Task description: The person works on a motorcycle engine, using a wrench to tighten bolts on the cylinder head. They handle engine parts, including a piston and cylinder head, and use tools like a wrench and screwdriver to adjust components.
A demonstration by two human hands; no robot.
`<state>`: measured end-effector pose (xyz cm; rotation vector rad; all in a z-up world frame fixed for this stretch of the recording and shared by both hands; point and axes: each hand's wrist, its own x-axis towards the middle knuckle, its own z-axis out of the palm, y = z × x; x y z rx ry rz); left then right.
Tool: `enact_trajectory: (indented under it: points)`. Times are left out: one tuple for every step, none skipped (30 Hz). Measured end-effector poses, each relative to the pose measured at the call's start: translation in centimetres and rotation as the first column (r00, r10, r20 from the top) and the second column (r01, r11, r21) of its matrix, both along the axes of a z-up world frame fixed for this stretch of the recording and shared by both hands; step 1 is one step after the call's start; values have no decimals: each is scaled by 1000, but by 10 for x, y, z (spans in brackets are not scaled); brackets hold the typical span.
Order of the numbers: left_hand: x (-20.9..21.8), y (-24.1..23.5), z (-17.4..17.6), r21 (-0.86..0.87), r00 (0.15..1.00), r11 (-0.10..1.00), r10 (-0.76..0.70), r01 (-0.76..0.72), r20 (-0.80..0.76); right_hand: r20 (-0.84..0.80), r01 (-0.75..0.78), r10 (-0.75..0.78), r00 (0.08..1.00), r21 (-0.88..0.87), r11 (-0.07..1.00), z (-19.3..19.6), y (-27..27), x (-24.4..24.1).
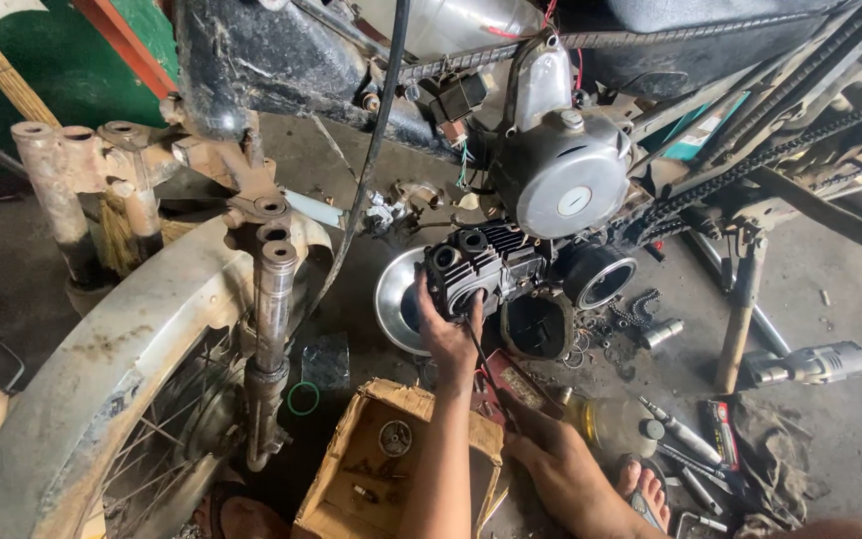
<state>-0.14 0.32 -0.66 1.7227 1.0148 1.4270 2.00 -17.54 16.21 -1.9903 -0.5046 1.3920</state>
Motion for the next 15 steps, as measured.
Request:
enact_trajectory:
  points:
    - [0, 1, -2, 0, 1000, 1000, -1, 1, -1, -1, 1, -1, 1000, 0, 1000, 3, 0, 2]
    - [1, 1, -4, -1, 1000, 1000, -4, 5, 17, -26, 26, -25, 999, 45, 999, 6, 0, 4]
    - [2, 2, -5, -2, 999, 1000, -8, 8, 36, -52, 53, -48, 997, 89, 995, 9, -1, 6]
    - [1, 2, -6, -1, 999, 1000, -10, 10, 36, -51, 54, -50, 997, 89, 995, 11, 0, 9]
    - [0, 2, -7, 15, 1000, 1000, 9, -9, 10, -80, 44, -36, 996, 105, 993, 13, 1, 12]
    - [-1, 2, -8, 30, 1000, 999, 26, -25, -17, -110, 36, -23, 994, 121, 992, 16, 2, 14]
    - [-3, 1, -4, 30, 1000, 999, 22, -21, -17, -109, 40, -27, 994, 121, 992, 15, -1, 16]
    - [-6, 0, 0, 31, 1000, 1000, 4, -4, -8, -217, 131, -104, 971, 113, 985, 15, -3, 18]
    - [-8, 0, 4, 31, 1000, 999, -14, 14, 2, -321, 220, -179, 930, 96, 971, 15, -5, 20]
    - [-9, 2, 1, 32, 1000, 999, -18, 18, 1, -322, 224, -183, 929, 96, 970, 16, -6, 21]
    - [-10, 4, -2, 41, 999, 998, -39, 38, 10, -349, 271, -221, 910, 99, 958, 16, -8, 22]
    - [-11, 6, -5, 52, 998, 997, -60, 59, 20, -377, 317, -259, 889, 101, 943, 16, -10, 24]
    - [-12, 7, -10, 53, 998, 997, -65, 64, 19, -378, 321, -262, 888, 102, 941, 17, -10, 25]
    - [-13, 8, -16, 24, 995, 995, -94, 93, 29, -368, 334, -286, 885, 72, 940, 17, -10, 26]
    - [-14, 9, -21, -4, 992, 992, -122, 122, 40, -357, 346, -309, 881, 42, 937, 18, -10, 27]
